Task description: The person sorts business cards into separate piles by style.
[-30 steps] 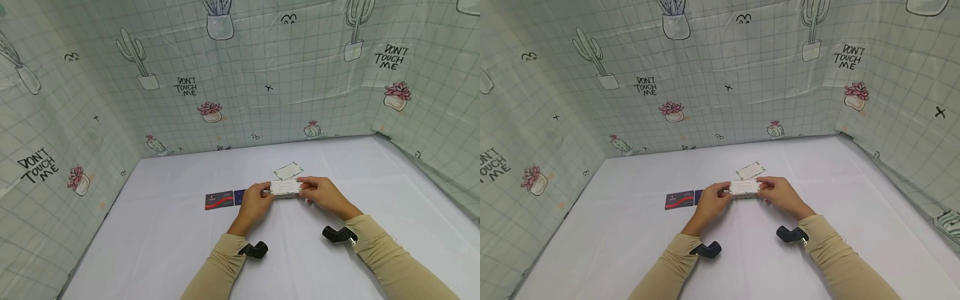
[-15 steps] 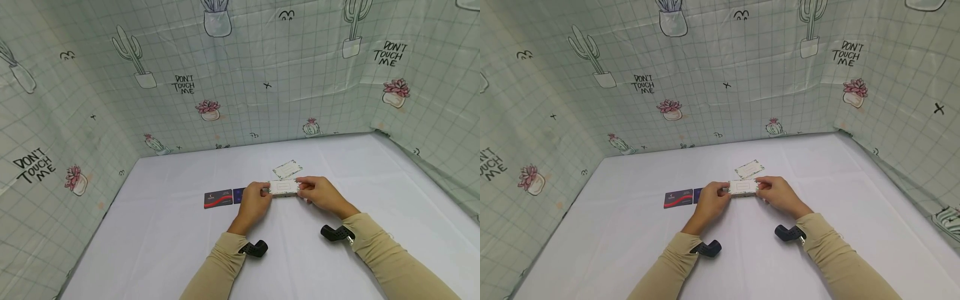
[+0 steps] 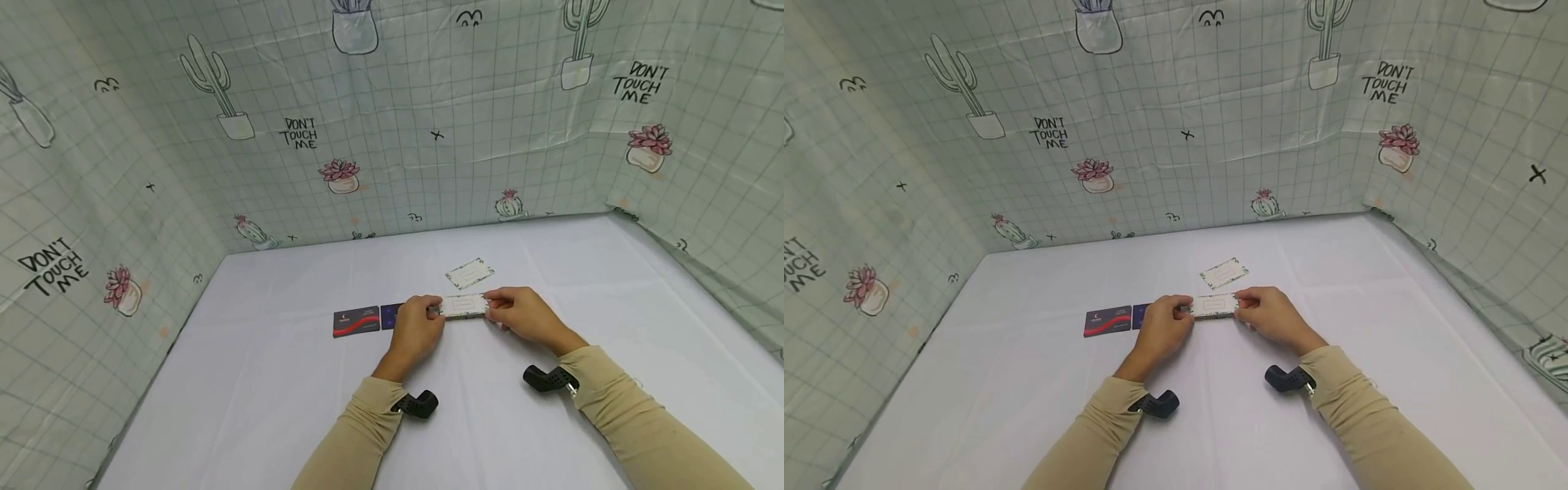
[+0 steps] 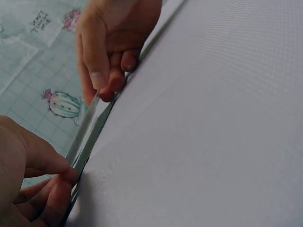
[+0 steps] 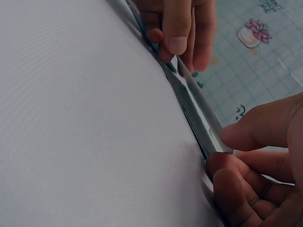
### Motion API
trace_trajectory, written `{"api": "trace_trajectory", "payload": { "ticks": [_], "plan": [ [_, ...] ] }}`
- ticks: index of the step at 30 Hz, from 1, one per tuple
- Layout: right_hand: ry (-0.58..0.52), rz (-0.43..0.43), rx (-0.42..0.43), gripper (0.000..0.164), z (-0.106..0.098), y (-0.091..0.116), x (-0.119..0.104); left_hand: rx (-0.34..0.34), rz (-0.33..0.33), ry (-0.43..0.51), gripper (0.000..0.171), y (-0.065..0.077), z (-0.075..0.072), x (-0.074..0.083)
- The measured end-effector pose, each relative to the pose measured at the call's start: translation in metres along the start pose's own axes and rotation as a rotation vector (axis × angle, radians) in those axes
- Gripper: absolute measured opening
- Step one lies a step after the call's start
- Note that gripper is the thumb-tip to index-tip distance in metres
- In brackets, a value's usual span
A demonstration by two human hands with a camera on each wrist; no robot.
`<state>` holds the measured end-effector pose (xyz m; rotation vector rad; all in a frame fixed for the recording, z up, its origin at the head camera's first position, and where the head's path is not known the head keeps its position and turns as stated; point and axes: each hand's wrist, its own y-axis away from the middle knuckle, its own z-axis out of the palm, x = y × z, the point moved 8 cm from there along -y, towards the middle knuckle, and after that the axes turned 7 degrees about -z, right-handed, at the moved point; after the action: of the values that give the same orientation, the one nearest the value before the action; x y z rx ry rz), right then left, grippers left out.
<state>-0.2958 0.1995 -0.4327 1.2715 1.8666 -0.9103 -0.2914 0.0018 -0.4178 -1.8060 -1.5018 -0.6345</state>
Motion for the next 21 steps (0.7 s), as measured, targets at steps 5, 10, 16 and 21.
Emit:
{"api": "trace_trajectory", "payload": {
  "ticks": [5, 10, 16, 21],
  "plan": [
    [0.011, 0.007, 0.003, 0.038, 0.0, 0.0, -0.0003, 0.001, 0.001, -0.017, 0.03, 0.0002, -0.0011, 0.0008],
    [0.053, 0.014, 0.008, 0.037, 0.0, 0.0007, 0.0005, 0.001, 0.034, -0.078, 0.029, -0.0004, 0.0009, 0.0026],
    [0.106, 0.012, 0.013, 0.036, -0.0001, 0.0027, 0.0017, 0.007, 0.073, -0.196, 0.028, 0.0025, 0.0047, 0.0075],
    [0.13, 0.007, 0.022, 0.034, -0.0017, 0.0008, -0.0009, 0.01, 0.083, -0.212, 0.022, 0.0028, 0.0044, 0.0093]
  ]
}}
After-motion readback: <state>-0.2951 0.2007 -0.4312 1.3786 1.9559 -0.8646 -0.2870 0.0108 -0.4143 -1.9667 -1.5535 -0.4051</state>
